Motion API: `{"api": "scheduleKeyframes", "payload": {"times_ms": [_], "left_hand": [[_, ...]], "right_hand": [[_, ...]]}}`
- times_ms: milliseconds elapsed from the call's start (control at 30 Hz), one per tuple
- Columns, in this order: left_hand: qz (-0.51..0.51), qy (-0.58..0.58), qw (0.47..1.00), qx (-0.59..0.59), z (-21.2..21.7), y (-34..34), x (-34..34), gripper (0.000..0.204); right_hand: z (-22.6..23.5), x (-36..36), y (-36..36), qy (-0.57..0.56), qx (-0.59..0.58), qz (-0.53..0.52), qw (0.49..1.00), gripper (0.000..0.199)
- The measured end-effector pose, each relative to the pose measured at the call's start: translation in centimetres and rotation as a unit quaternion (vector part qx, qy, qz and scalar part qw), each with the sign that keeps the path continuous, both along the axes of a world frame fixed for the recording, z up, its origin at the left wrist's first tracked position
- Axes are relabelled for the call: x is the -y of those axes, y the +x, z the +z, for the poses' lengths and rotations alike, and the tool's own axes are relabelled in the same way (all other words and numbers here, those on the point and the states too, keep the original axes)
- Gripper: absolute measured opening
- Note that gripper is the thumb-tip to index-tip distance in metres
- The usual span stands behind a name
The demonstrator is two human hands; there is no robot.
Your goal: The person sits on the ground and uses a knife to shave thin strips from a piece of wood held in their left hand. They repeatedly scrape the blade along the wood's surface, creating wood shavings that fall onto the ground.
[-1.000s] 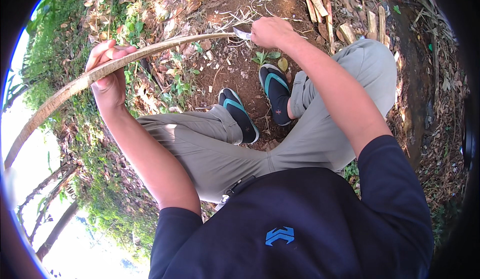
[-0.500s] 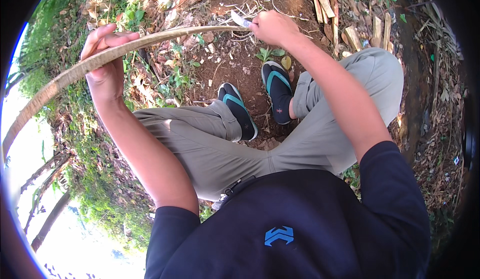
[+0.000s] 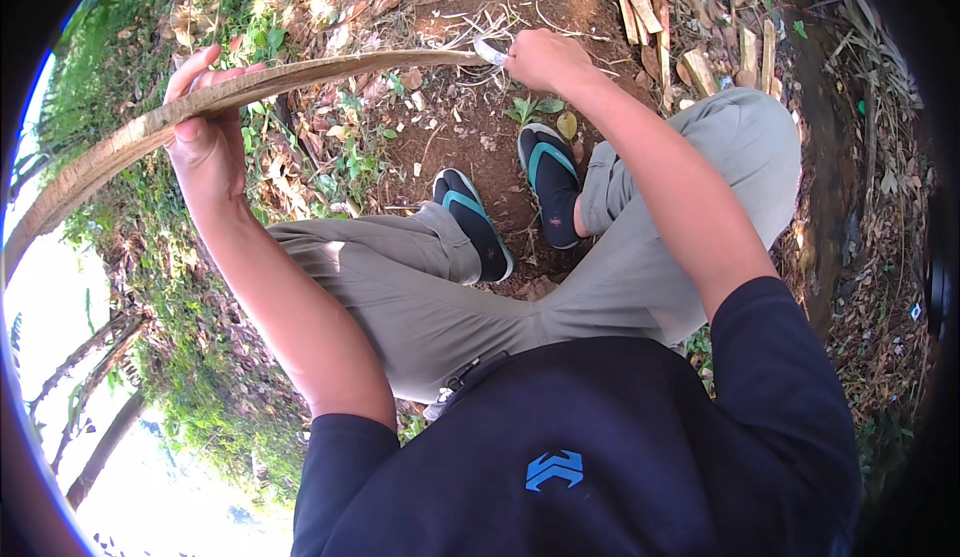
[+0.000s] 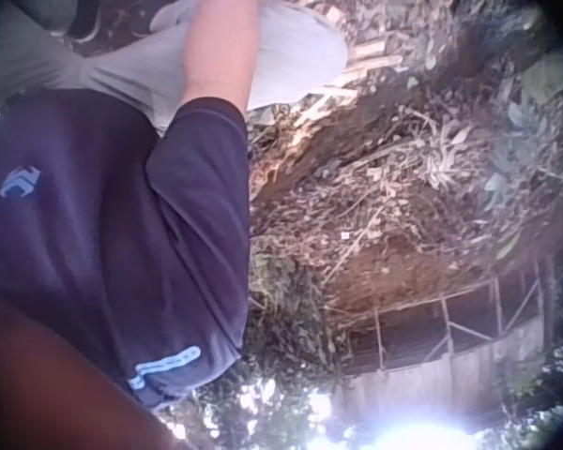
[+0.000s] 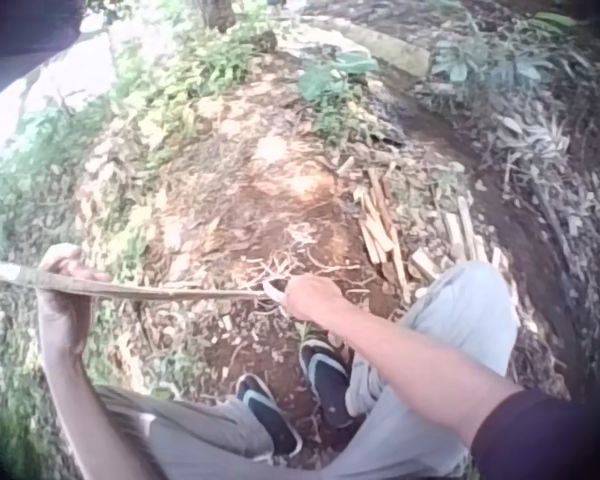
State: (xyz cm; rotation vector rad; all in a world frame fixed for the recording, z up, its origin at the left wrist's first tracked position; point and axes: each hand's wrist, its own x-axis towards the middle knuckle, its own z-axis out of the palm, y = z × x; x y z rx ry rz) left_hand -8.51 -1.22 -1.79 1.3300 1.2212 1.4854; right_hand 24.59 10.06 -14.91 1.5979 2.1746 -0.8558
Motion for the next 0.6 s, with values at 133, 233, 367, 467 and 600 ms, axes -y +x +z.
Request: {"api": "scheduleKeyframes", "payload": {"times_ms": [133,233,367,467,600], "left_hand": [[-0.002,-0.002,1.0,0.014,-0.5,-0.8,0.0,0.096],[0.016,-0.001,1.0,0.018,-0.3,-0.5,0.1,0.096],[0.011,0.003,0.999,0.034,-0.3,-0.6,0.0,0.095],[-0.01,0.009,0.999,0.047,-0.4,-1.0,-0.2,0.095],[-0.015,0.01,0.999,0.05,-0.4,-1.1,-0.3,0.093]], "right_hand": [[-0.4,-0.1,-0.1,-0.005,-0.014,-0.001,1.0,0.032],[0.0,0.3,-0.2,0.005,-0.026,-0.007,1.0,0.03],[-0.2,0.3,0.1,0.009,-0.014,-0.004,1.0,0.03],[-0.2,0.5,0.1,0.015,-0.023,-0.007,1.0,0.03],[0.0,0.5,0.1,0.016,-0.026,-0.01,0.999,0.03]]}}
